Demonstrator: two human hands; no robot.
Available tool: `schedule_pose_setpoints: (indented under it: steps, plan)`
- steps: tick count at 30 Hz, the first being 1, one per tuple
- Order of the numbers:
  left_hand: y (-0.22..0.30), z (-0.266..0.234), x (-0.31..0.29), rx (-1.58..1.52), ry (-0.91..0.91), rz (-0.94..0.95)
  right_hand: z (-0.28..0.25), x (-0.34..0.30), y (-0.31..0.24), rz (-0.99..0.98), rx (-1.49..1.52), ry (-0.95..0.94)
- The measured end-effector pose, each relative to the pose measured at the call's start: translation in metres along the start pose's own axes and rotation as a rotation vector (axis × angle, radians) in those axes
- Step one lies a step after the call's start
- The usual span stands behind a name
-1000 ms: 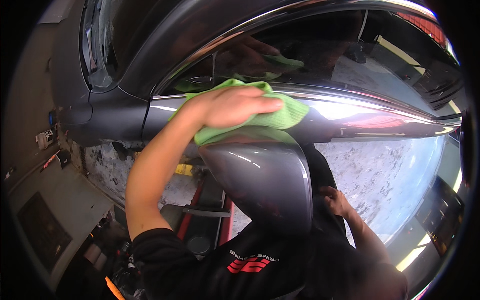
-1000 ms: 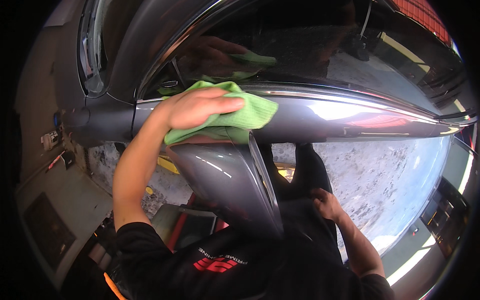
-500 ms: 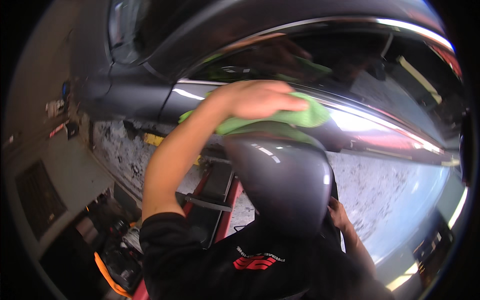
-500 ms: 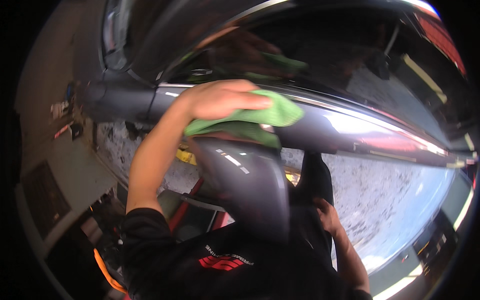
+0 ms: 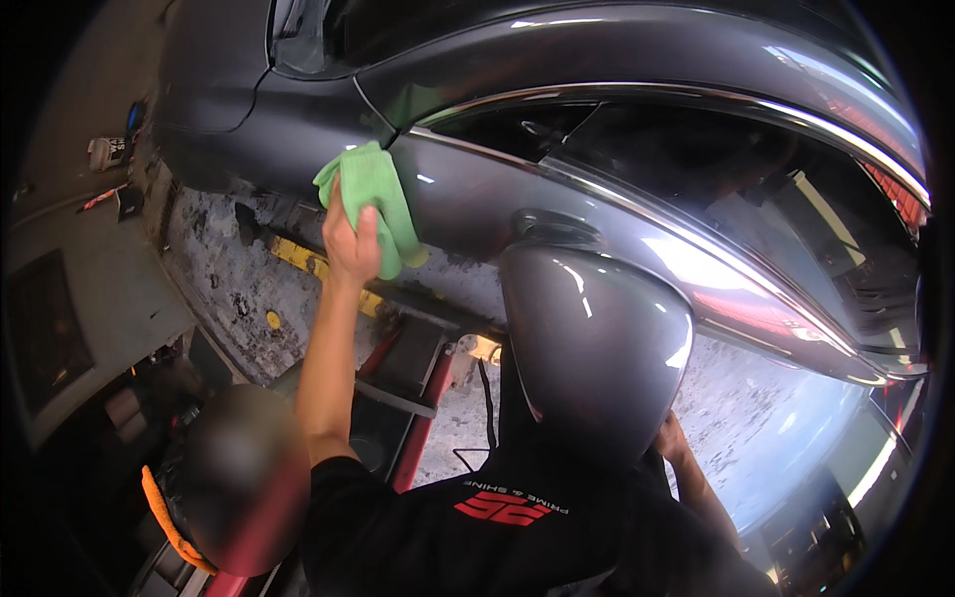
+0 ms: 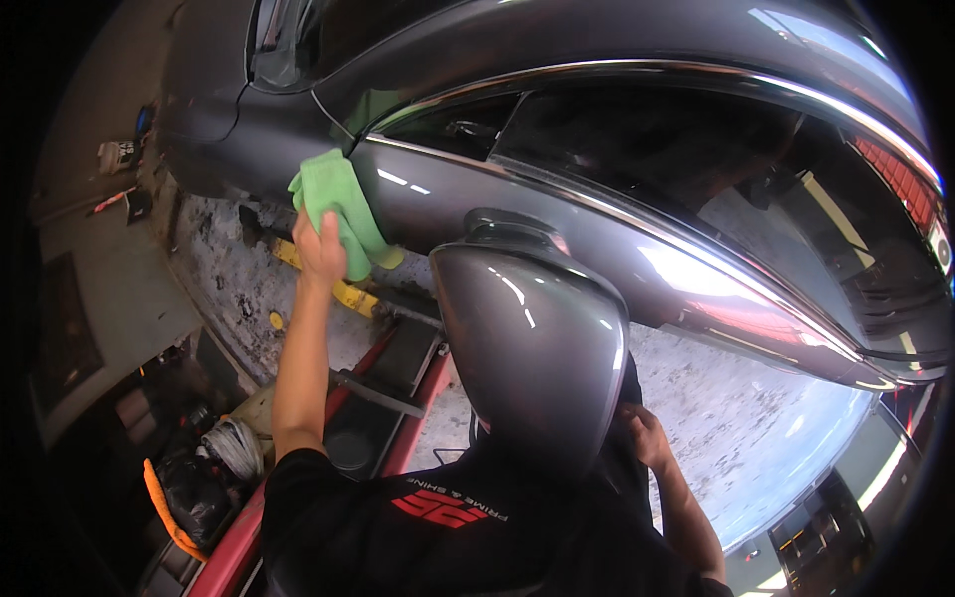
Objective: The person wipes the exterior of a gray car with a green microfiber cloth. They clean the front fender, hood, roof, rear window, trunk, and side panels in sequence, moving around the vehicle to reach each area.
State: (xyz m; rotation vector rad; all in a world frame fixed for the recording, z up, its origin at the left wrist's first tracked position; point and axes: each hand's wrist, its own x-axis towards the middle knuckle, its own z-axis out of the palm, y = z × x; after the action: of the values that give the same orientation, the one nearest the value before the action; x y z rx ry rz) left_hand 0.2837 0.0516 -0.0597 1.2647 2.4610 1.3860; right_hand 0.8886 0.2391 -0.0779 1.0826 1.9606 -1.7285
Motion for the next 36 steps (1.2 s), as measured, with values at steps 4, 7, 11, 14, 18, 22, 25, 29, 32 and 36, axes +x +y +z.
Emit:
schedule_pose_setpoints:
  steps: [4, 7, 11, 14, 18, 22, 25, 29, 32, 36]
  plan:
    - [0.025, 0.039, -0.005, 0.253, -0.359, 0.341, 0.000, -0.001, -0.015, -0.048, 0.036, 0.011]
    - [0.033, 0.057, 0.002, 0.145, -0.486, 0.460, -0.003, 0.004, -0.028, 0.001, 0.050, -0.024]
    - [0.010, 0.028, 0.010, 0.169, -0.260, 0.386, -0.009, 0.012, -0.033, -0.020, -0.021, -0.081]
    - [-0.009, -0.008, 0.010, 0.216, 0.120, 0.224, -0.009, 0.014, -0.025, -0.004, -0.057, -0.036]
    - [0.011, 0.020, -0.007, 0.275, 0.054, 0.268, -0.005, 0.009, -0.011, -0.060, -0.067, -0.023]
    - [0.034, 0.074, -0.016, 0.279, -0.391, 0.408, -0.007, 0.012, -0.009, -0.071, -0.098, -0.019]
    - [0.013, 0.057, -0.006, 0.198, -0.327, 0.404, -0.014, 0.015, -0.014, -0.129, -0.198, -0.065]
    - [-0.022, 0.007, 0.009, 0.287, 0.237, 0.249, -0.015, 0.012, -0.009, -0.168, -0.119, -0.057]
    - [-0.010, 0.021, 0.010, 0.348, 0.388, -0.140, -0.011, 0.007, 0.011, 0.148, -0.067, 0.020]
    - [0.039, 0.101, -0.024, 0.443, 0.183, -0.036, -0.011, 0.011, 0.041, 0.199, 0.090, 0.010]
